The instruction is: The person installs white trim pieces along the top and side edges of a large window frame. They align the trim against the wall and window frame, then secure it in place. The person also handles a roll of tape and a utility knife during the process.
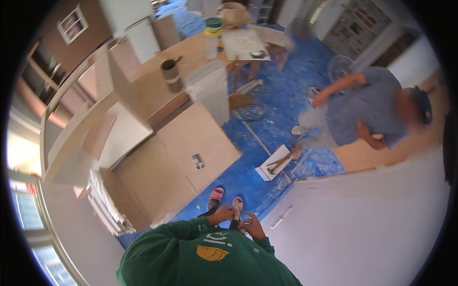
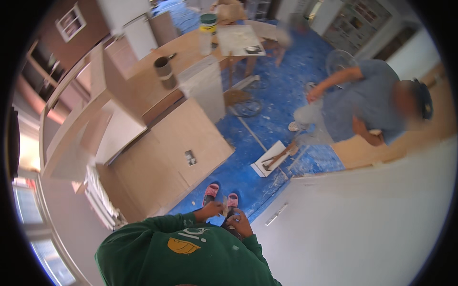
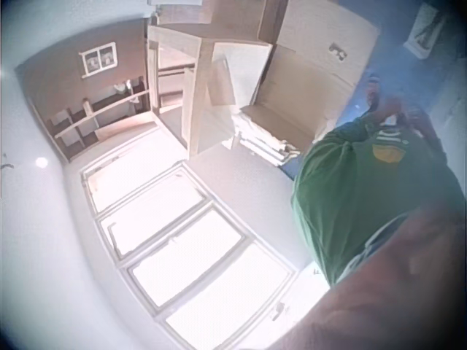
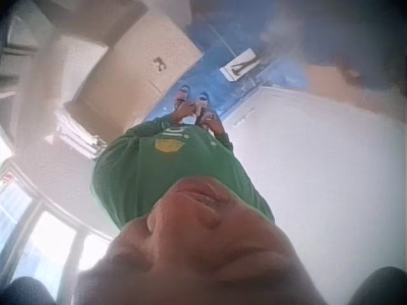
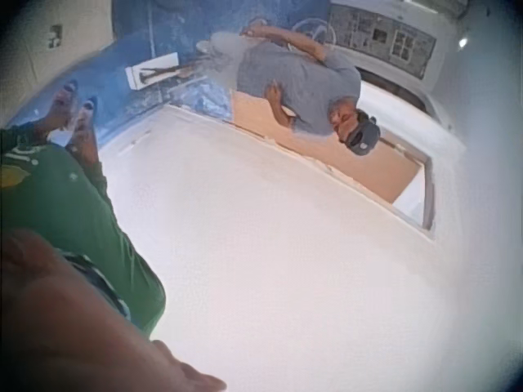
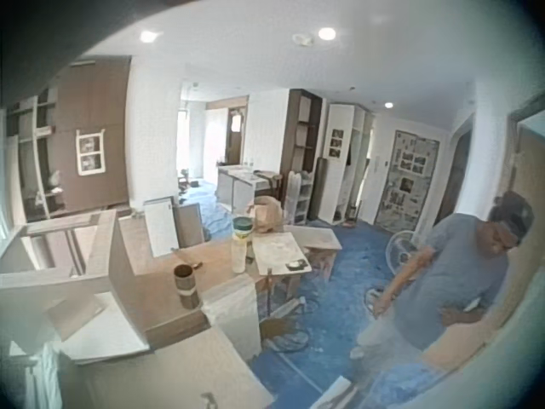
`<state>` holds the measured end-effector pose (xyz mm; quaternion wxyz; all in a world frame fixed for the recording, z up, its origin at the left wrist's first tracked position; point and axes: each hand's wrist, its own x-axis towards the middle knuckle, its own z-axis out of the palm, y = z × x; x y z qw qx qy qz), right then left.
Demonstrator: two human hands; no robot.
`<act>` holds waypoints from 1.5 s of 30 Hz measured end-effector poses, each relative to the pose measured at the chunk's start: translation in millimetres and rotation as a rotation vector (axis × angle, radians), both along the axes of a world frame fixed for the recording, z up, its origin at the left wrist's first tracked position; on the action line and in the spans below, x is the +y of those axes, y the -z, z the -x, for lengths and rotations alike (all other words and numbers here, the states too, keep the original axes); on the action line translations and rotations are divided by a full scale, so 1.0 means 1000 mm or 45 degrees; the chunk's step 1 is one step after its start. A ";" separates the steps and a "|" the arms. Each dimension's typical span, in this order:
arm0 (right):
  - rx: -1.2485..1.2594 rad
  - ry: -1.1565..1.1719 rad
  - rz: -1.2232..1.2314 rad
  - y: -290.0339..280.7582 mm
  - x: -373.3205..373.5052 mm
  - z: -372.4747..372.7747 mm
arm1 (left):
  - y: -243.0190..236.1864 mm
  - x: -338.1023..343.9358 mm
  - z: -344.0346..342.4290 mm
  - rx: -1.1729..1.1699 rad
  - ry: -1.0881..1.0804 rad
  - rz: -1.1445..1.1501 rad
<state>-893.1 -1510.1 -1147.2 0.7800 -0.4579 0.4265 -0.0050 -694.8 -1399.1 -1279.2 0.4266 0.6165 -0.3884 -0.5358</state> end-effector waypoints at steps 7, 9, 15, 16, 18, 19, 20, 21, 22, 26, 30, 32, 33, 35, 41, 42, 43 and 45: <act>0.147 -0.359 -0.170 0.089 -0.072 -0.020 | -0.014 0.042 -0.099 -0.024 -1.297 -0.514; 0.162 -0.406 -0.129 0.098 -0.084 -0.023 | -0.055 0.049 -0.117 0.119 -1.542 -0.626; 0.236 -0.626 -0.032 0.104 -0.133 -0.044 | -0.060 0.088 -0.104 0.072 -1.928 -0.527; 0.251 -0.663 -0.018 0.108 -0.142 -0.050 | -0.060 0.091 -0.095 0.086 -2.002 -0.497; 0.265 -0.733 0.001 0.121 -0.155 -0.047 | -0.063 0.105 -0.076 0.111 -2.080 -0.487; 0.290 -0.737 0.029 0.130 -0.162 -0.046 | -0.063 0.113 -0.064 0.124 -2.088 -0.504; 0.313 -0.739 0.056 0.141 -0.169 -0.041 | -0.064 0.122 -0.051 0.136 -2.094 -0.524; 0.372 -0.724 0.061 0.155 -0.178 -0.033 | -0.071 0.130 -0.037 0.160 -2.128 -0.540; 0.428 -0.703 0.074 0.169 -0.188 -0.026 | -0.077 0.137 -0.026 0.186 -2.156 -0.546; 0.628 -0.749 0.129 0.208 -0.220 0.004 | -0.089 0.182 0.018 0.134 -2.256 -0.627; 0.786 -0.858 0.127 0.218 -0.221 0.008 | -0.099 0.224 0.044 0.132 -2.399 -0.626; 0.785 -0.892 0.127 0.215 -0.213 0.002 | -0.098 0.238 0.050 0.115 -2.489 -0.613; 0.768 -0.914 0.133 0.214 -0.210 -0.008 | -0.094 0.243 0.054 0.130 -2.494 -0.611; 0.731 -0.963 0.178 0.205 -0.207 -0.033 | -0.078 0.249 0.063 0.180 -2.520 -0.589; 0.629 -0.884 0.183 0.175 -0.132 -0.061 | -0.063 0.270 0.038 0.169 -2.231 -0.683; 0.614 -0.935 0.241 0.178 -0.134 -0.081 | -0.055 0.265 0.043 0.209 -2.277 -0.636; 0.608 -0.916 0.248 0.178 -0.121 -0.084 | -0.056 0.268 0.035 0.215 -2.249 -0.614; 0.621 -0.886 0.242 0.183 -0.088 -0.073 | -0.063 0.288 0.019 0.140 -2.188 -0.624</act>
